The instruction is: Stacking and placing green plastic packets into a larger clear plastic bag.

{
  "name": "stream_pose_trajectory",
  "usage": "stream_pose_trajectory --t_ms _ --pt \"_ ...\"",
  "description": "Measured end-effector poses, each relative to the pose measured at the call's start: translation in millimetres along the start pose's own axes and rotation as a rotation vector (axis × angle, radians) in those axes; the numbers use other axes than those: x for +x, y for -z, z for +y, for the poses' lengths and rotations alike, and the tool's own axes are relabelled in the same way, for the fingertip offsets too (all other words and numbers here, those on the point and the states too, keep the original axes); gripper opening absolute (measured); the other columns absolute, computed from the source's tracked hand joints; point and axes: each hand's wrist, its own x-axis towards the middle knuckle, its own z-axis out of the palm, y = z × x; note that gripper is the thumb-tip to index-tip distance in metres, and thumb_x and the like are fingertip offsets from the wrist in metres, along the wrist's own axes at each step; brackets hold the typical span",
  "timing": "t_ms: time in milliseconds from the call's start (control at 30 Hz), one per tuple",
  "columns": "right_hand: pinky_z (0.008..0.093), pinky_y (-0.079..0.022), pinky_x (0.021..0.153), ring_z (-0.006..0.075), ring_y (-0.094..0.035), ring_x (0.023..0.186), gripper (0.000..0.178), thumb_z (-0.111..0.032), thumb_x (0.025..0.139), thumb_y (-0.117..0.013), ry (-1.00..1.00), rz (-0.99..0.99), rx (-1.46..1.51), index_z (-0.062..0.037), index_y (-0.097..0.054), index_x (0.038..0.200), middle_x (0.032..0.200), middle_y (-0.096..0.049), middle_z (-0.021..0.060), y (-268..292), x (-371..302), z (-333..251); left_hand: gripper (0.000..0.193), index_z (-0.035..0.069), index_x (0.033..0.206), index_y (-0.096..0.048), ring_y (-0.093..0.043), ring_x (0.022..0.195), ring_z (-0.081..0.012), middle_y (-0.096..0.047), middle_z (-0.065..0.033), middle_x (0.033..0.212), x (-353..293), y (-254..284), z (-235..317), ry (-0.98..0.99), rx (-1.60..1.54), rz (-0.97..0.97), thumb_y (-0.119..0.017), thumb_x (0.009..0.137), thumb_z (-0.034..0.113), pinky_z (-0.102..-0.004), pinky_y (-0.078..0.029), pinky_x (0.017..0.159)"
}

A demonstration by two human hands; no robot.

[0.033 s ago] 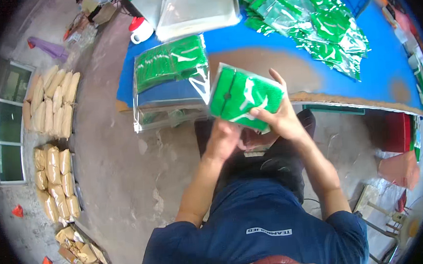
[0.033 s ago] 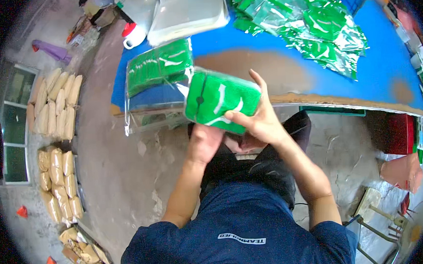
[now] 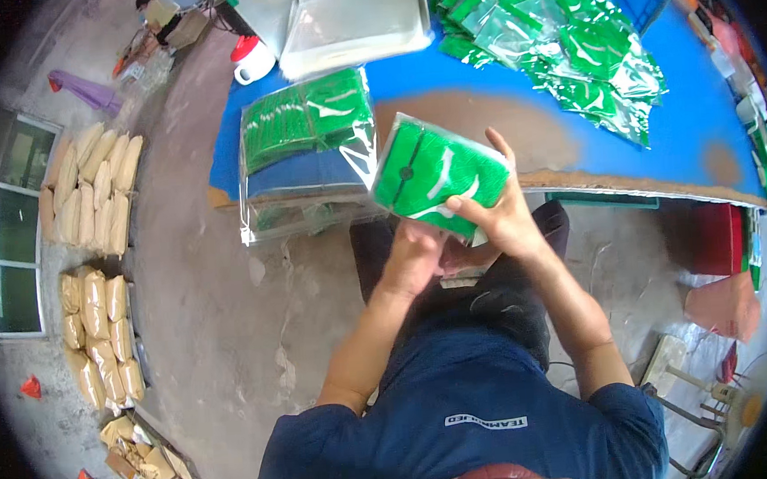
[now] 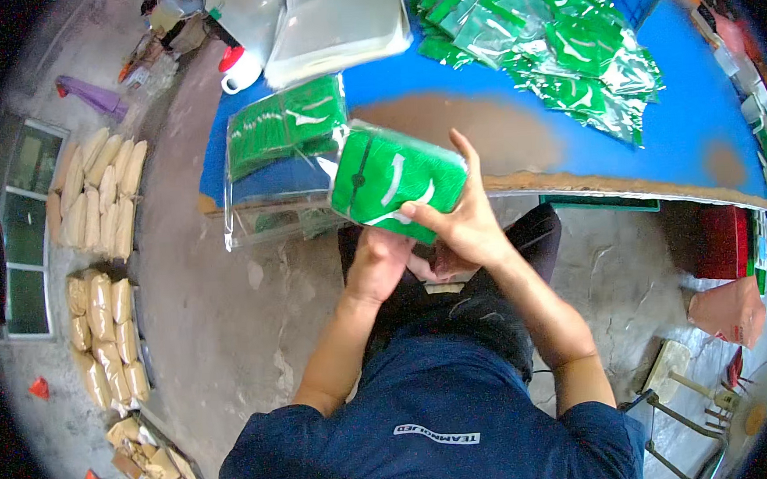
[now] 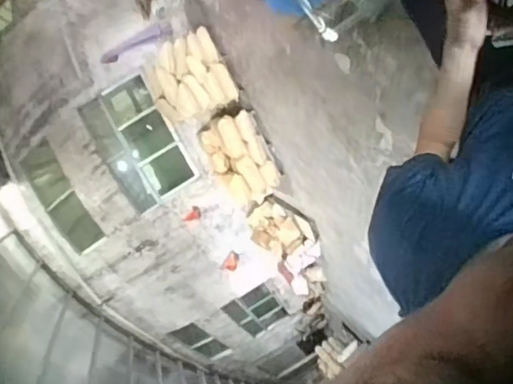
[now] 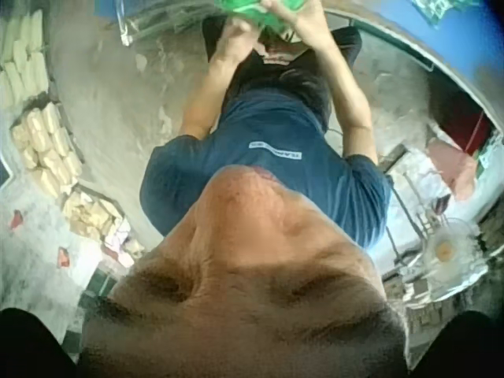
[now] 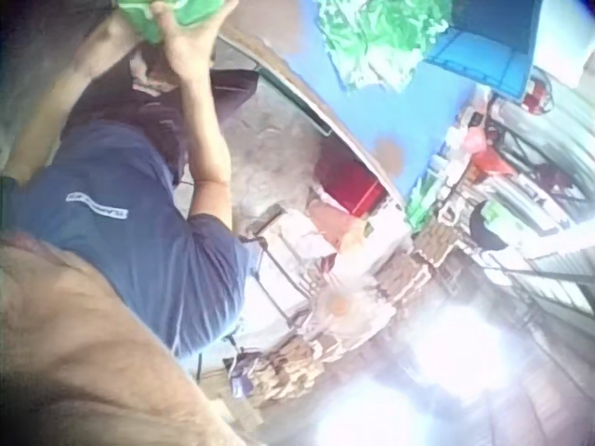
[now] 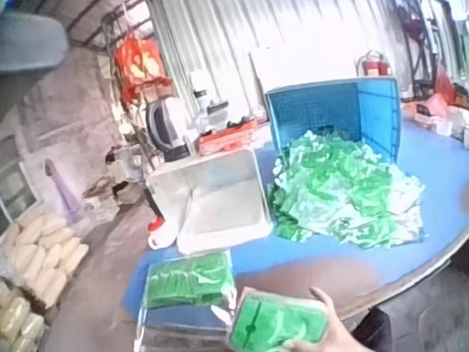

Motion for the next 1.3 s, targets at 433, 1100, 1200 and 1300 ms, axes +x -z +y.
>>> stream_pose_trajectory --t_ms 433,1100,1200,1300 --pt "0.0493 -0.04 0.108 0.0369 -0.047 0.133 0.105 -0.078 0.091 -0.041 -0.321 0.158 0.342 -0.0063 -0.007 0.159 0.151 -0.038 0.0243 56 -24 1 0.051 0.003 0.121 -0.06 -0.065 0.108 -0.0225 -0.067 -0.0117 0.118 14 8 5 -0.221 1.02 0.091 -0.083 0.076 0.011 -0.0342 -0.052 0.092" --pt "0.0329 -0.054 0.09 0.0198 -0.066 0.1 0.063 -0.032 0.079 -0.08 -0.639 -0.349 0.289 0.0033 -0.058 0.126 0.113 -0.068 0.0125 33 -24 29 0.074 0.018 0.152 -0.035 -0.008 0.153 -0.0396 -0.019 -0.0156 0.165 -45 38 31 -0.649 2.041 -0.53 -0.066 0.086 0.006 -0.0586 -0.008 0.122" --pt "0.0354 -0.054 0.09 0.0216 -0.066 0.101 0.063 -0.036 0.08 -0.079 -0.624 -0.206 0.384 0.0016 -0.058 0.125 0.112 -0.068 0.012 47 -24 38 0.092 0.015 0.154 -0.032 -0.014 0.15 -0.0433 -0.017 -0.0221 0.162 -31 74 86 -0.325 2.191 0.026 -0.076 0.074 0.006 -0.059 -0.014 0.121" --pt "0.0376 -0.054 0.092 0.0221 -0.066 0.101 0.062 -0.04 0.082 -0.076 -0.632 -0.041 0.538 0.0012 -0.058 0.125 0.112 -0.068 0.0115 44 -14 30 0.097 0.013 0.154 -0.03 -0.016 0.149 -0.0435 -0.018 -0.0227 0.16 -23 105 131 -0.252 2.306 0.184 -0.078 0.07 0.004 -0.0577 -0.017 0.12"
